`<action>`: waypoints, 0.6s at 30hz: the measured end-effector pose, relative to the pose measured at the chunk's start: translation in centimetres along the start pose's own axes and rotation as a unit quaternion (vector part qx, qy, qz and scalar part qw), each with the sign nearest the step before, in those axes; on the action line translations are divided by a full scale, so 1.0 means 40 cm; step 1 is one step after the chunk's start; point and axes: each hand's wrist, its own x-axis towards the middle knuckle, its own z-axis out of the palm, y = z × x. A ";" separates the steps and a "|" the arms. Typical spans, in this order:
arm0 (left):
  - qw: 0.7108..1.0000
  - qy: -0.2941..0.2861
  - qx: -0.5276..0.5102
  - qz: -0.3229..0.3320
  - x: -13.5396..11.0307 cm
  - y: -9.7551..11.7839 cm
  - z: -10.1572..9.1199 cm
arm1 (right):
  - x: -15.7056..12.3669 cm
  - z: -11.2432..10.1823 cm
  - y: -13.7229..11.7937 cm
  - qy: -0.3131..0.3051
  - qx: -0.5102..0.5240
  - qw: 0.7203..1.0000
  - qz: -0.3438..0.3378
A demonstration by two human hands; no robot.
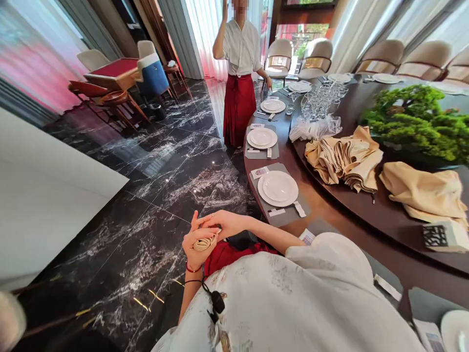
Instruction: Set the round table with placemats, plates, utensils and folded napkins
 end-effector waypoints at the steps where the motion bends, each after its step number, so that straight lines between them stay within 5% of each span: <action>1: 1.000 -0.004 -0.012 0.006 0.031 -0.040 -0.015 | 0.032 -0.013 0.028 0.020 -0.002 1.000 0.006; 6: 0.994 0.000 -0.052 -0.091 0.158 -0.263 -0.060 | 0.141 -0.094 0.162 0.168 -0.063 0.981 0.071; 11: 0.941 0.045 -0.169 -0.291 0.230 -0.479 -0.021 | 0.139 -0.202 0.263 0.391 -0.172 0.897 0.115; 13: 0.865 -0.019 -0.252 -0.433 0.262 -0.540 0.028 | 0.122 -0.230 0.310 0.447 -0.204 0.862 0.126; 15: 0.754 -0.095 -0.364 -0.539 0.302 -0.586 0.088 | 0.111 -0.244 0.368 0.467 -0.228 0.845 0.126; 18: 0.642 -0.106 -0.481 -0.588 0.378 -0.651 0.177 | 0.116 -0.250 0.473 0.463 -0.256 0.839 0.124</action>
